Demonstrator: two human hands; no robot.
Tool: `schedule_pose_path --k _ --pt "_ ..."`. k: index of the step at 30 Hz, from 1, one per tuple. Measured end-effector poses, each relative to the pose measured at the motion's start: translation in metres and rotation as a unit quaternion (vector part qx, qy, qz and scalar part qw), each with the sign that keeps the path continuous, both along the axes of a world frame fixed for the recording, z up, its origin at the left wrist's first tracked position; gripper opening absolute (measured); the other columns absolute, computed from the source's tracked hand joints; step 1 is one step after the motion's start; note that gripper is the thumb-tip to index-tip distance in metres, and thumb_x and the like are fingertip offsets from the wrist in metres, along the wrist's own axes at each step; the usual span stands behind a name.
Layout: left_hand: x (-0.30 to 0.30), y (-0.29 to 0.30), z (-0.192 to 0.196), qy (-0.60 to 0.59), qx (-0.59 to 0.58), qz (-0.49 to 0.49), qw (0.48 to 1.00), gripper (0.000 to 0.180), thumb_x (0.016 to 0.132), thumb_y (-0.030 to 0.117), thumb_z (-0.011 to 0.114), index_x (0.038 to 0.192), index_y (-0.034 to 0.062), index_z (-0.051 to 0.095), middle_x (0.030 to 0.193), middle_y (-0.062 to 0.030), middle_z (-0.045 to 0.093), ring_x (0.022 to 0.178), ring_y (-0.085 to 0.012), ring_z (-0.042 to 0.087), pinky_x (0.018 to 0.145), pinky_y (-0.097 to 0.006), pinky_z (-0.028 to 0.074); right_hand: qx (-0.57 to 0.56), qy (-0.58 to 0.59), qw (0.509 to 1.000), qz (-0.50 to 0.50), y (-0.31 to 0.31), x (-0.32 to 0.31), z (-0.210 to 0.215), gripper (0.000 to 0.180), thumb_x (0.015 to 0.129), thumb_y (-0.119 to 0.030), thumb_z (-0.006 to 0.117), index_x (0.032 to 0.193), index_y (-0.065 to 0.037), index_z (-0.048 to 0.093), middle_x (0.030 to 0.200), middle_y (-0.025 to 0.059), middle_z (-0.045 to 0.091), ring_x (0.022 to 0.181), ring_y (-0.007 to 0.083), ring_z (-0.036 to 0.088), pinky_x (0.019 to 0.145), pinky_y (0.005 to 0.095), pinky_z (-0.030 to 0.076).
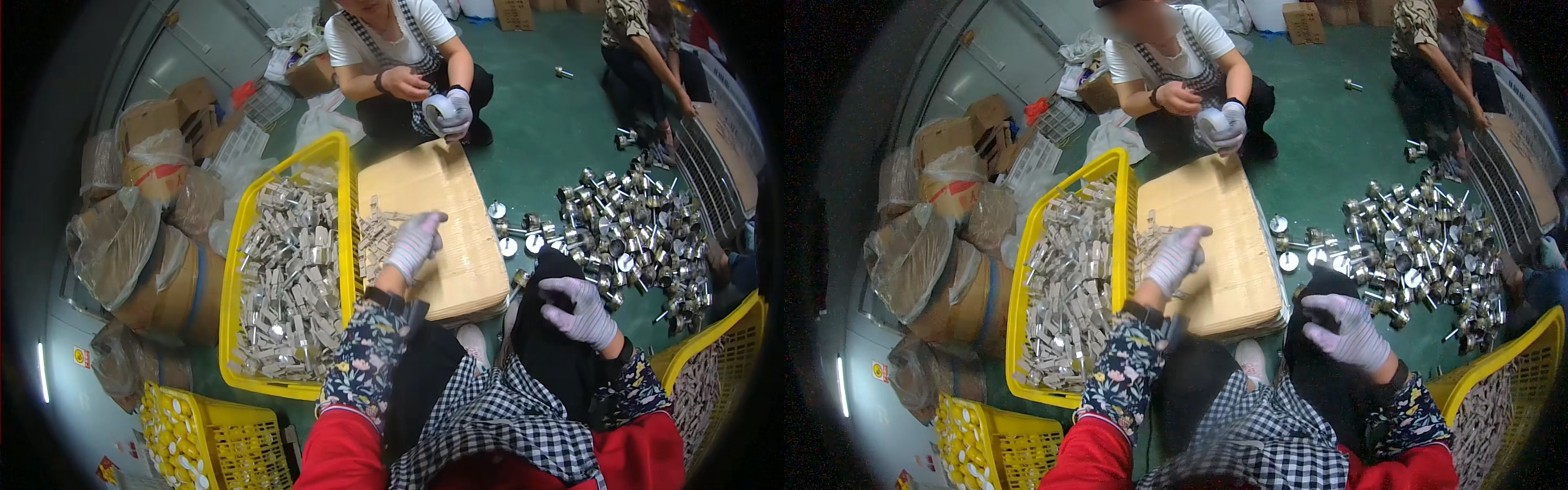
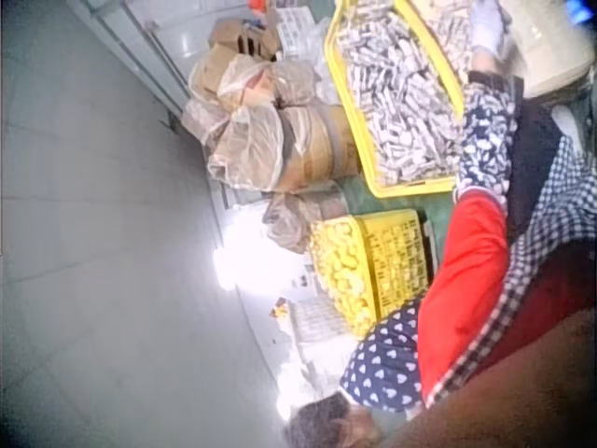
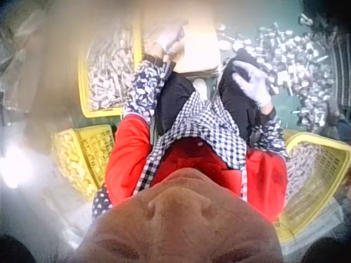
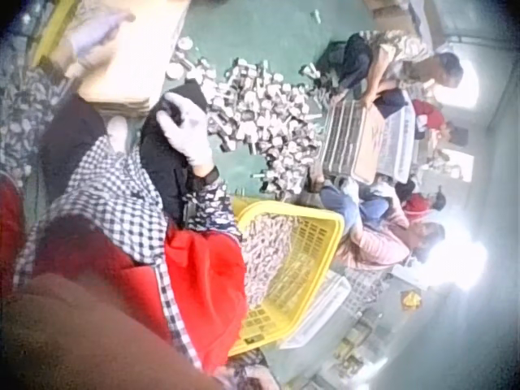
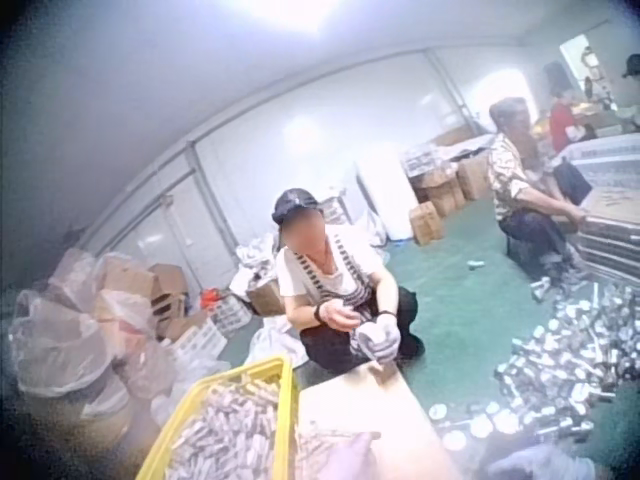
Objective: The recorder is assembling small metal latch or hinge components by aligning them on a wooden board and then grouping them.
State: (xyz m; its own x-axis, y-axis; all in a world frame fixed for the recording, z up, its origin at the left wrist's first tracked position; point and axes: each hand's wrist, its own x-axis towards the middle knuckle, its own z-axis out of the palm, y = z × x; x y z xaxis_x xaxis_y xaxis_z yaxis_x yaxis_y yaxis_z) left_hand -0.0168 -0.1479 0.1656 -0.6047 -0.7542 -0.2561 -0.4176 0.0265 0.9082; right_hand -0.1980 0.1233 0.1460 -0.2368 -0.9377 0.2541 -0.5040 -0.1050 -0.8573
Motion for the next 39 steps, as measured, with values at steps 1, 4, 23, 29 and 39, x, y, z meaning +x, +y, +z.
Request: schedule_pose_path --k 1,4,23,29,39 --pt "-0.006 -0.007 0.006 -0.005 0.001 -0.002 1.0 0.048 0.09 0.042 0.045 0.11 0.0002 0.058 0.063 -0.0063 0.055 0.05 -0.012 0.048 0.042 -0.024 0.038 -0.018 0.005 1.0 0.012 -0.001 -0.002 -0.002 0.031 0.072 -0.017 0.066 0.099 -0.003 0.06 0.085 0.0128 0.064 0.078 0.0264 0.063 0.07 0.0334 0.049" --pt "-0.025 -0.024 0.009 0.019 0.05 0.036 0.998 0.063 0.091 0.056 0.032 0.104 0.0004 0.059 0.06 -0.0027 0.051 0.047 -0.0103 0.045 0.043 -0.02 0.036 -0.059 0.014 0.998 0.009 0.002 -0.007 -0.014 0.03 0.071 -0.016 0.066 0.097 -0.003 0.06 0.084 0.0128 0.063 0.076 0.028 0.063 0.068 0.0345 0.049" --pt "-0.096 -0.166 -0.037 0.163 0.172 0.081 0.968 0.103 0.074 0.082 0.021 0.141 0.0042 0.021 0.142 -0.0198 0.026 0.13 -0.0342 0.026 0.104 -0.049 0.022 -0.137 0.027 0.99 -0.001 -0.022 -0.017 -0.02 0.013 0.07 -0.009 0.064 0.081 -0.003 0.062 0.07 0.0114 0.06 0.06 0.0285 0.06 0.055 0.0361 0.047" --pt "-0.097 -0.178 -0.027 0.093 0.208 0.062 0.972 0.115 0.065 0.089 0.016 0.14 0.0033 0.024 0.142 -0.0177 0.029 0.131 -0.033 0.026 0.103 -0.054 0.02 -0.127 0.0 0.992 0.02 -0.024 -0.016 -0.023 0.012 0.072 -0.012 0.063 0.08 -0.003 0.062 0.07 0.0113 0.061 0.06 0.0284 0.061 0.055 0.0354 0.048" --pt "-0.118 -0.179 -0.016 0.067 0.191 0.032 0.979 0.107 0.065 0.089 0.015 0.131 0.0092 0.04 0.12 -0.0127 0.049 0.103 -0.0298 0.048 0.086 -0.055 0.036 -0.11 0.011 0.994 0.022 -0.025 -0.014 -0.02 0.011 0.072 -0.013 0.063 0.08 -0.004 0.062 0.07 0.0111 0.061 0.06 0.0284 0.061 0.055 0.0355 0.048"
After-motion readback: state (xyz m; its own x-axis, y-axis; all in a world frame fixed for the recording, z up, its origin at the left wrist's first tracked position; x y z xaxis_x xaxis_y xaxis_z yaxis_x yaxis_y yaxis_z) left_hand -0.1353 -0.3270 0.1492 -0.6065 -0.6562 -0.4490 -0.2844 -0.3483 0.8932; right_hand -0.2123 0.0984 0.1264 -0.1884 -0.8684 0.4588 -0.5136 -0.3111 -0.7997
